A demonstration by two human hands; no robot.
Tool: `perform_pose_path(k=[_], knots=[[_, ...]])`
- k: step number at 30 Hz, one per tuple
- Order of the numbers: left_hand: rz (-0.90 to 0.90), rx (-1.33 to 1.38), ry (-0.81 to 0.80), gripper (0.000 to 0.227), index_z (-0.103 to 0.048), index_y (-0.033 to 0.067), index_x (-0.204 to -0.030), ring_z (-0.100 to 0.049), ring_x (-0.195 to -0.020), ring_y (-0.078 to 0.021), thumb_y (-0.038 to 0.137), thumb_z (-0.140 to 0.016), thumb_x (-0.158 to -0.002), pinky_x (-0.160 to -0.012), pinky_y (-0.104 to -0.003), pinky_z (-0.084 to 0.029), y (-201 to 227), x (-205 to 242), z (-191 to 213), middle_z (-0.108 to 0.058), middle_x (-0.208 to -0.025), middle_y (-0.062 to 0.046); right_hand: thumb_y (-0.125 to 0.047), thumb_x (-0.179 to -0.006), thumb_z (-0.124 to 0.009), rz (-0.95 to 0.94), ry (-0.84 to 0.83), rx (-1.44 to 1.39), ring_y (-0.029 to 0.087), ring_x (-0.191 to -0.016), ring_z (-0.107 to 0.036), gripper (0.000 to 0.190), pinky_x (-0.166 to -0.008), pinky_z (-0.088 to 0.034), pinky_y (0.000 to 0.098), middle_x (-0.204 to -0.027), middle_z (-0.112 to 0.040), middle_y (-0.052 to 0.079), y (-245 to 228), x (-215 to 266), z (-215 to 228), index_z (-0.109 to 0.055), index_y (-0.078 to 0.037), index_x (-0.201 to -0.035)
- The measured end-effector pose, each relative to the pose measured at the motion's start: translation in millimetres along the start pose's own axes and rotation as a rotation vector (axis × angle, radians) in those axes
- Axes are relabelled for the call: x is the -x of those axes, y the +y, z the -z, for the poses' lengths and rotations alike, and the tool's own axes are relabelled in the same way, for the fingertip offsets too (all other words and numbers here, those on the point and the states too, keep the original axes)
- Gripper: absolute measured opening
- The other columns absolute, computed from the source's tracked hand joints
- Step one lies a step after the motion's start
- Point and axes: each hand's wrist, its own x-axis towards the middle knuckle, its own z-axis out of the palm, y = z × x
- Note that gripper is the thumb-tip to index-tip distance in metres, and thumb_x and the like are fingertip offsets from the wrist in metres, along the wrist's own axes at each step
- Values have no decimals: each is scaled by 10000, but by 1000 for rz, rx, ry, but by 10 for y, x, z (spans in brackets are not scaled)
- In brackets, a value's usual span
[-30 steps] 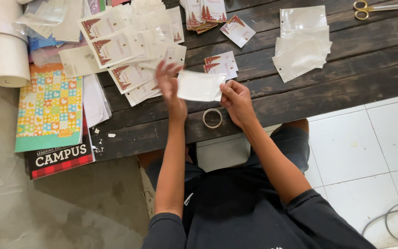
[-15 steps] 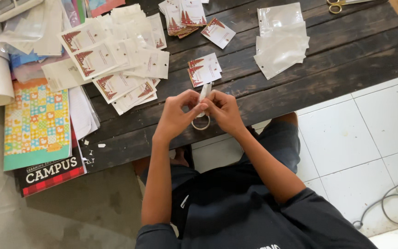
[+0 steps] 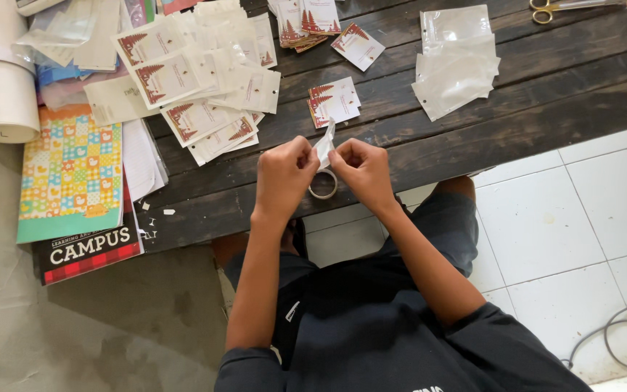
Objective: The person places small decorative cards into individual plastic bags by hand at a wooden table.
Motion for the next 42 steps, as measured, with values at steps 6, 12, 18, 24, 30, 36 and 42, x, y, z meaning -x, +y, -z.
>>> perform_pose_path(k=[6, 12, 18, 24, 30, 36, 42], knots=[[-177, -119, 80, 287, -462, 146, -709, -559, -496, -297, 66, -651, -908, -495, -330, -476, 138, 28, -111, -416, -567, -28, -214, -879, -765, 60, 65, 181, 90, -465, -529, 176, -490, -435, 247, -521, -592, -3, -16, -52, -31, -717, -118, -739], [-269, -192, 98, 250, -484, 143, -753, -586, -556, -261, 65, -669, -903, -509, -341, -477, 133, 1, -128, -421, -639, 14, -256, -900, -732, 53, 6, 212, 145, -486, -519, 233, -561, -460, 291, -541, -608, 13, -58, -91, 18, -623, -120, -746], [-250, -137, 228, 265, -469, 148, -721, -541, -539, -239, -10, -657, -823, -521, -298, -471, 82, -7, -171, -395, -643, 15, -197, -823, -728, 48, 77, 314, 241, -455, -509, 237, -550, -445, 328, -467, -487, 45, 10, -58, 12, -565, -117, -672], [-367, -101, 162, 232, -542, 115, -763, -584, -593, -218, -43, -677, -866, -537, -282, -511, 202, 49, -226, -446, -676, 24, -222, -929, -718, 26, 8, 179, 86, -496, -490, 71, -525, -450, 267, -436, -462, 1, -38, -136, 0, -713, -177, -985], [-485, -94, 146, 215, -525, 116, -780, -559, -612, -196, 8, -616, -943, -568, -271, -512, 162, 73, -348, -465, -716, 8, -187, -971, -730, -119, -21, -157, 59, -594, -511, 67, -524, -482, 259, -586, -595, 18, -111, -223, -90, -752, -130, -997], [-489, -187, 63, 186, -517, 130, -821, -566, -643, -182, -14, -580, -921, -582, -272, -503, 156, 79, -321, -438, -723, 21, -170, -971, -740, -144, -30, -312, 29, -653, -484, 103, -570, -443, 211, -647, -602, -44, -169, -217, -200, -757, -132, -876], [-175, 224, 171, 149, -654, 120, -801, -542, -492, -227, 184, -755, -889, -480, -323, -487, 179, 229, -302, -516, -587, -8, -100, -904, -793, -235, 80, -486, 50, -570, -594, 76, -557, -482, 210, -645, -665, 14, 233, -212, -185, -754, -35, -915]])
